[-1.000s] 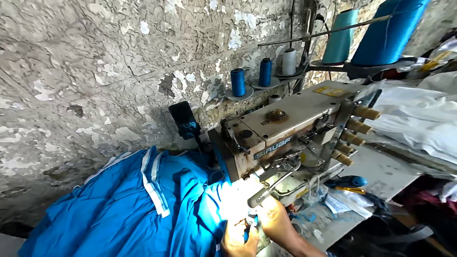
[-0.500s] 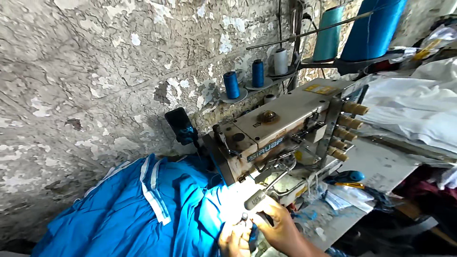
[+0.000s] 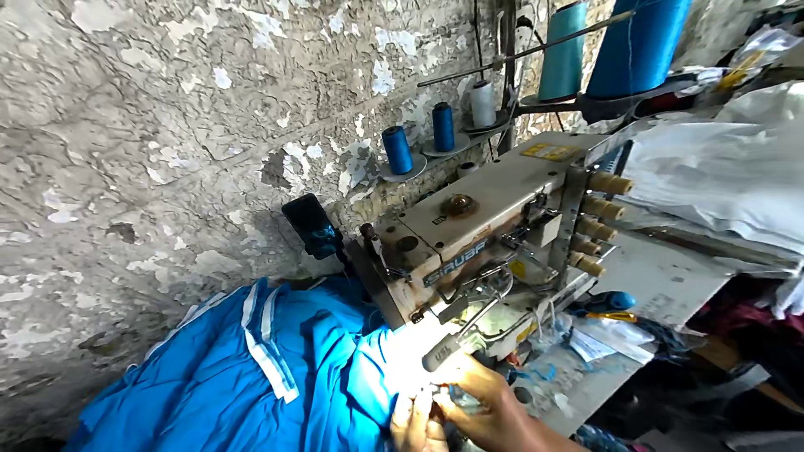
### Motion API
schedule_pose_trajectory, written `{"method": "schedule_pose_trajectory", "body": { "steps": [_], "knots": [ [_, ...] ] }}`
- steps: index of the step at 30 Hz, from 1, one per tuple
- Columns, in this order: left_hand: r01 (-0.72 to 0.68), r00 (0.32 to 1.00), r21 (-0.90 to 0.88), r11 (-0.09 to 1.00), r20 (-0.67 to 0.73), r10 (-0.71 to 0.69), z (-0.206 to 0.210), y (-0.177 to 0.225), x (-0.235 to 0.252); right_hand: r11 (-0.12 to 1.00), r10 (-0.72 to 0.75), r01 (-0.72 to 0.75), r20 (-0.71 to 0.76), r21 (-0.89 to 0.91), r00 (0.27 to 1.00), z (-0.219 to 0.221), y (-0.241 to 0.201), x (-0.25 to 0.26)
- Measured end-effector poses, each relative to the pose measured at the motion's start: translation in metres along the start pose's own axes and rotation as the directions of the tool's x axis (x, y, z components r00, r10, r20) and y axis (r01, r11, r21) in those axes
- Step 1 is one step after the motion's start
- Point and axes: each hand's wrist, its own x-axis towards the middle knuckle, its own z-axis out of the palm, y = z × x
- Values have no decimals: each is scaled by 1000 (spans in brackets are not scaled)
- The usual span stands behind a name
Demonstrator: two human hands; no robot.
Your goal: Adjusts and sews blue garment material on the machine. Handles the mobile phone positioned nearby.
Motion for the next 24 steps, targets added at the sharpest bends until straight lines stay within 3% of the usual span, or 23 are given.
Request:
{"method": "schedule_pose_trajectory", "body": {
  "steps": [6,18,24],
  "knots": [
    [-11,1000,5,1000,-10,11,-2,-1,0,997,17,-20,37,75,999,-1,4,-4],
    [-86,986,169,982,-128,108,3,-10,2,999,29,-29,36,18,999,7,5,-14],
    [-75,982,245,967,-149,114,5,-12,1,997,-74,76,85,-17,994,4,6,-13]
  ]
}}
